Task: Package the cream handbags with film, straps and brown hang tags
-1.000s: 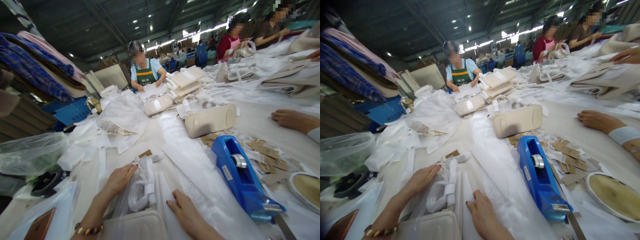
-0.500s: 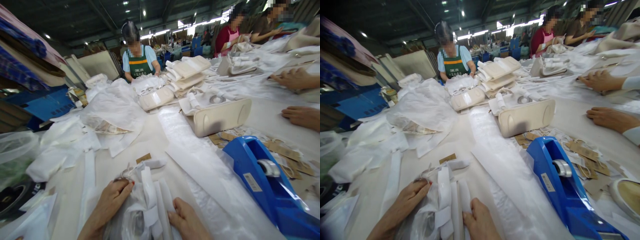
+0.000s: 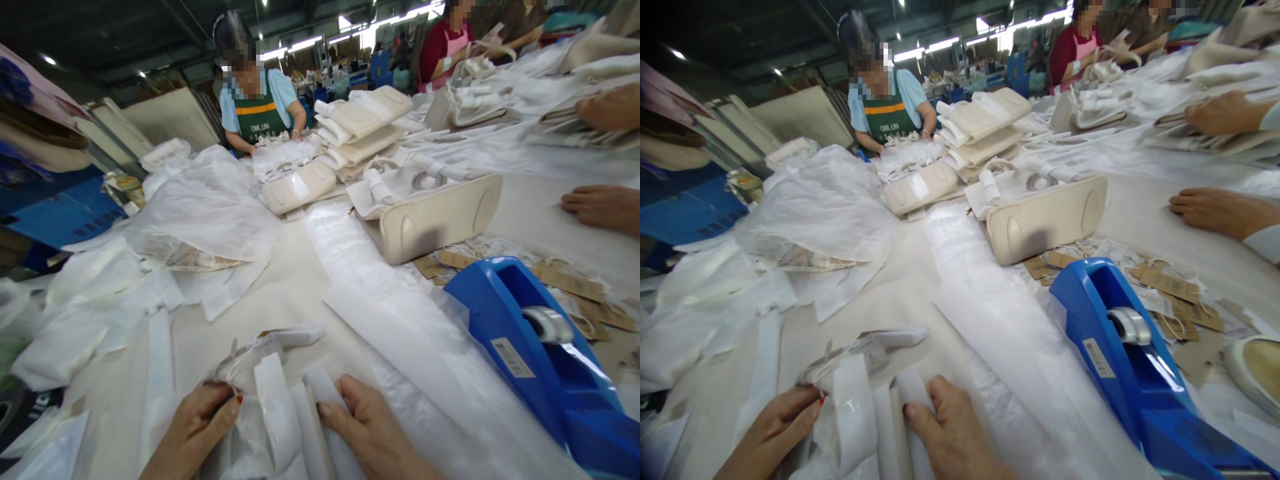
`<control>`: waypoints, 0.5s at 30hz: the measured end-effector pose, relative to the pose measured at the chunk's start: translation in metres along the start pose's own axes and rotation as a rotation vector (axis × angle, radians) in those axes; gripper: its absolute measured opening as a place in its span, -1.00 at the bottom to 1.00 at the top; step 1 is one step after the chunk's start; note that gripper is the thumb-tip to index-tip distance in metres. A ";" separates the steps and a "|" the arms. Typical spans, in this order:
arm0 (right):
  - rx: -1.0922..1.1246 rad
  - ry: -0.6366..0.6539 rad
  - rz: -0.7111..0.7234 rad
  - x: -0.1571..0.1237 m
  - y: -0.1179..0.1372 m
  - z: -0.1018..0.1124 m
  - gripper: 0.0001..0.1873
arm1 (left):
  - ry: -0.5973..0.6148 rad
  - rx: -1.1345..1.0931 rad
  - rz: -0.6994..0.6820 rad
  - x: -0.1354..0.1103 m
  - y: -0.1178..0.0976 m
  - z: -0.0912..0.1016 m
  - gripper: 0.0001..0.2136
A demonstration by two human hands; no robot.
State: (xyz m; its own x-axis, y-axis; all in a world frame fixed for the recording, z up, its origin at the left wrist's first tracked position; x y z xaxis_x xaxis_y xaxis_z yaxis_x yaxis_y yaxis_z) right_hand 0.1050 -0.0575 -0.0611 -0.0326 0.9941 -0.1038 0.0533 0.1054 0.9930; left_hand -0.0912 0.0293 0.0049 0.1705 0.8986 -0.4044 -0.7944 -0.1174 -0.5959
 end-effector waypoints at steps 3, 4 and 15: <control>-0.046 -0.051 0.001 0.002 0.001 0.003 -0.76 | 0.000 0.071 -0.024 -0.001 0.002 -0.001 -0.52; -0.078 -0.026 0.015 0.003 0.005 0.003 -0.78 | 0.001 0.090 -0.031 0.000 0.003 -0.001 -0.52; -0.142 0.059 0.024 0.022 0.007 -0.011 -0.82 | 0.010 0.095 -0.026 0.008 -0.006 -0.010 -0.57</control>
State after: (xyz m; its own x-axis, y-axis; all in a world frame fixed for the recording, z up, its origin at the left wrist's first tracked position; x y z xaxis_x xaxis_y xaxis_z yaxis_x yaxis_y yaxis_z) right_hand 0.0933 -0.0353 -0.0561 -0.0917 0.9925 -0.0807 -0.0870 0.0728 0.9935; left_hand -0.0791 0.0332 -0.0020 0.1977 0.8964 -0.3966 -0.8413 -0.0526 -0.5381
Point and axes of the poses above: each hand's wrist, its own x-axis towards the middle knuckle, its own z-axis out of the back of the hand, y = z × x, the point moved 7 cm from there along x, towards the middle knuckle, and after that the axes turned 13 degrees about z, right-handed, at the moved point
